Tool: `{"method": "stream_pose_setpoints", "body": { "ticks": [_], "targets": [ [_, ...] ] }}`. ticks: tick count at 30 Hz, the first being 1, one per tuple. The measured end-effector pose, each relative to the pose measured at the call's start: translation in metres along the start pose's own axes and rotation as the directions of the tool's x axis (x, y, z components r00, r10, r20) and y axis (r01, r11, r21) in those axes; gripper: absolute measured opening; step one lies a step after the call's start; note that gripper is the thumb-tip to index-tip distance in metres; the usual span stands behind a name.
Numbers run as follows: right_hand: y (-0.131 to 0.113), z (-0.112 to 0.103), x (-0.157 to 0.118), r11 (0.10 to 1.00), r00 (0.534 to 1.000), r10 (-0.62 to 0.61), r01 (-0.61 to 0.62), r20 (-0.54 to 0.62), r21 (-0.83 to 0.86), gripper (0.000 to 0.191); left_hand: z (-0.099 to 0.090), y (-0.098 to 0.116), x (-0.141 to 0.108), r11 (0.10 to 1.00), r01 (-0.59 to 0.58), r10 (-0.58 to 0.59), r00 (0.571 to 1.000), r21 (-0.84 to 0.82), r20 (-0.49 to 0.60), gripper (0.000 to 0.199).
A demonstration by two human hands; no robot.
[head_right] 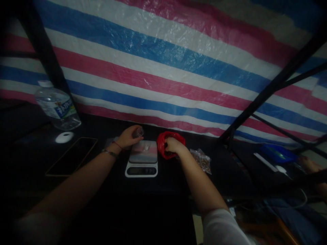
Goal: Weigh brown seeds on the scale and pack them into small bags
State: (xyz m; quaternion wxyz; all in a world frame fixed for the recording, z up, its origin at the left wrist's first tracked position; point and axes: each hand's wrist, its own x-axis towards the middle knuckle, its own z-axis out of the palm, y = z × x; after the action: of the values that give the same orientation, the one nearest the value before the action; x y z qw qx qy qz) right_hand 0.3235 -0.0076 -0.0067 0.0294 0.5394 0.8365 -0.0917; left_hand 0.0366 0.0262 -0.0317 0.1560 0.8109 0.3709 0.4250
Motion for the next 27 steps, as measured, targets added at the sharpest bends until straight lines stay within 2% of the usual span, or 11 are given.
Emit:
{"method": "stream_pose_setpoints", "body": {
  "ticks": [4, 7, 10, 17, 20, 23, 27],
  "targets": [
    [0.002, 0.0, 0.002, 1.0, 1.0, -0.002, 0.002, -0.003, 0.004, 0.025, 0.0, 0.0, 0.0, 1.0, -0.004, 0.004, 1.0, -0.004, 0.006, 0.058],
    [0.006, -0.002, 0.0, 0.998, 0.999, -0.035, 0.036, -0.009, 0.055, 0.026, -0.001, 0.001, 0.0, 1.0, -0.001, 0.001, 1.0, -0.004, -0.001, 0.058],
    [0.012, -0.006, -0.005, 0.993, 0.999, -0.012, 0.016, -0.033, 0.121, 0.03, -0.001, 0.003, 0.0, 1.0, 0.004, -0.004, 1.0, -0.01, -0.003, 0.057],
    [0.021, -0.028, -0.017, 0.985, 0.995, 0.038, -0.023, -0.092, 0.168, 0.031, -0.003, 0.007, -0.001, 1.0, 0.014, -0.015, 1.0, -0.022, -0.013, 0.056],
    [0.004, -0.045, -0.019, 0.979, 0.989, 0.018, 0.012, -0.144, 0.206, 0.029, -0.004, 0.008, 0.0, 1.0, 0.005, -0.006, 1.0, -0.026, -0.008, 0.056],
    [-0.03, -0.062, -0.016, 0.964, 0.979, -0.067, 0.112, -0.192, 0.239, 0.027, -0.004, 0.008, 0.0, 1.0, 0.005, -0.005, 1.0, -0.029, -0.007, 0.057],
    [-0.076, -0.07, -0.004, 0.956, 0.957, -0.205, 0.241, -0.203, 0.17, 0.027, -0.007, 0.007, -0.002, 0.997, -0.026, 0.029, 0.999, -0.079, 0.026, 0.051]
  ]
}}
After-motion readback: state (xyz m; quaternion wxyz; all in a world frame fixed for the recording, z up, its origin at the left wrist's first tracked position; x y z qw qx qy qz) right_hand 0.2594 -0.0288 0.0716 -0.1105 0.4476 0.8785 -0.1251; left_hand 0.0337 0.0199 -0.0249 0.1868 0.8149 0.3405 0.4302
